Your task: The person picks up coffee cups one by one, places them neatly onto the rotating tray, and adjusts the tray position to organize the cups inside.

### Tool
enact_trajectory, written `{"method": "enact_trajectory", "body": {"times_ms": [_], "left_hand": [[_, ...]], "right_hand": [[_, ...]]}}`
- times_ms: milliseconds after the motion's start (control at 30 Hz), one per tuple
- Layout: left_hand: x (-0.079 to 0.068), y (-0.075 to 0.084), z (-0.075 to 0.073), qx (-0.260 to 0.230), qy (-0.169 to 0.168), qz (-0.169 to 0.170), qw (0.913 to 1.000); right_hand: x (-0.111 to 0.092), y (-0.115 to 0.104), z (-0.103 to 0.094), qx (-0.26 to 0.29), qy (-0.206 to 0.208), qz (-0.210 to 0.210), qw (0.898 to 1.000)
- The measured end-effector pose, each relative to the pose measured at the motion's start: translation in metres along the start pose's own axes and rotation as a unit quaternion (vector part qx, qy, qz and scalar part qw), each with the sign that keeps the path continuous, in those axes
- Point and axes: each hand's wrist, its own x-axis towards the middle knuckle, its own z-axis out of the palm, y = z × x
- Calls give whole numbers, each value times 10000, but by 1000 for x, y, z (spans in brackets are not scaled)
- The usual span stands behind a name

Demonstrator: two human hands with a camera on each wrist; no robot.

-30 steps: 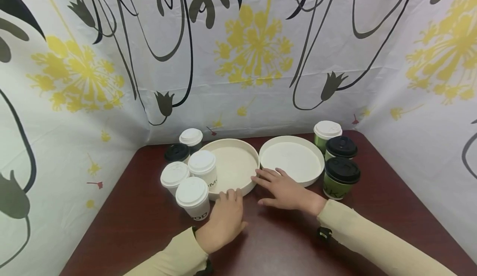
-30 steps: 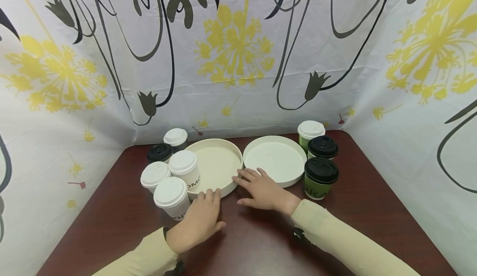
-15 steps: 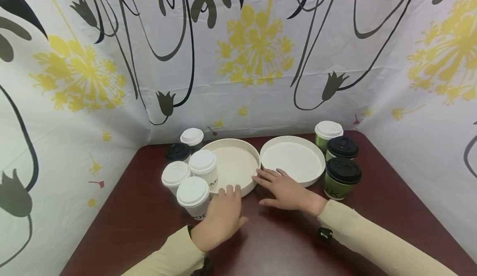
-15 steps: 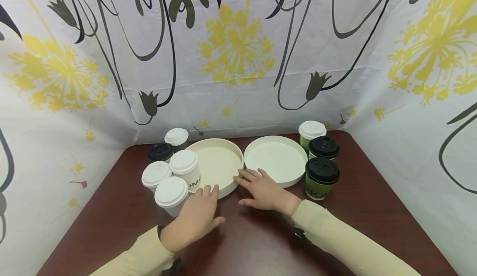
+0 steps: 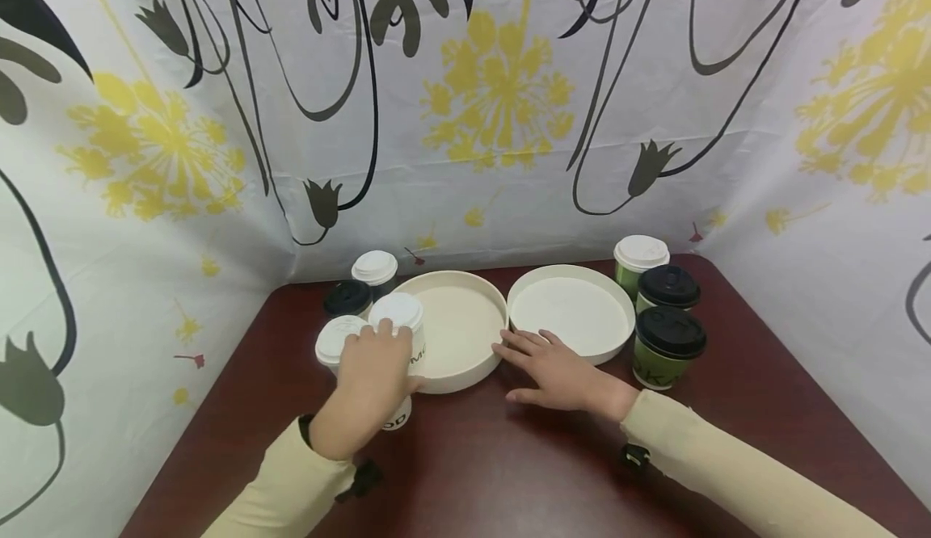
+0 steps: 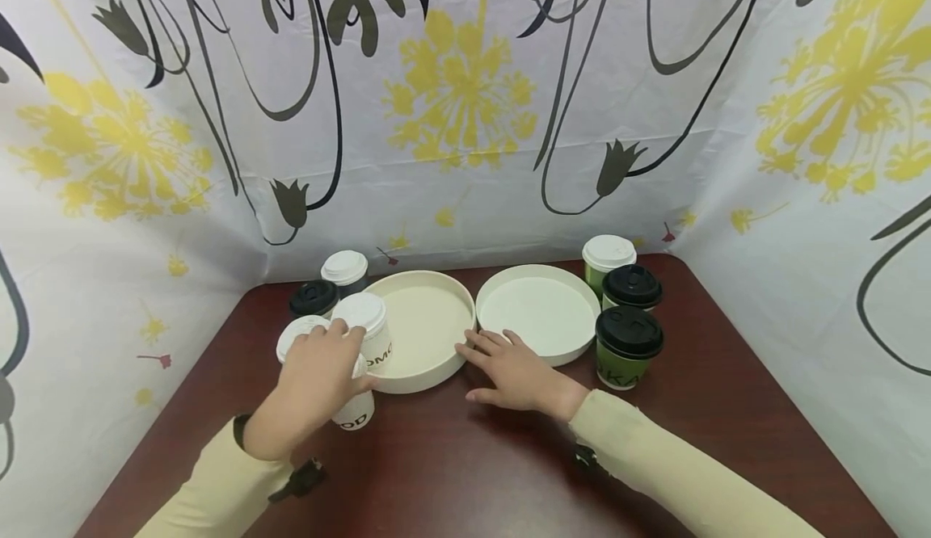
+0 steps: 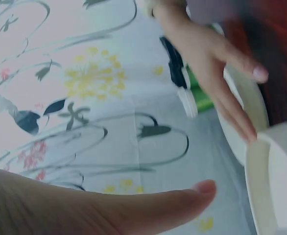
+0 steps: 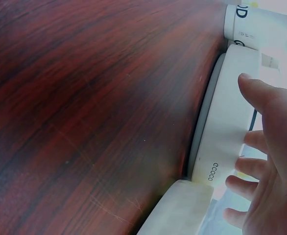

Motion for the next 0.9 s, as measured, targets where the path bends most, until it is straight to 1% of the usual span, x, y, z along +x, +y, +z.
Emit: {"method": "enact_trajectory", "body": {"times_ms": [100,233,467,900], "left_hand": [[1,-9,-2,-59,-248,-101,9996],[4,-17,4,-206,-430,-127,9988],[7,-26,14,-404,-575,-172,9974],[8,-31,21,-598,-770,-93,9952]], "right_hand": [[0,0,0,3,-25,13,10000],[0,0,0,12,-15,10,10000],[0,0,-1,-3,14,-16,10000],[0,0,-1,-25,-59,-1,10000]]}}
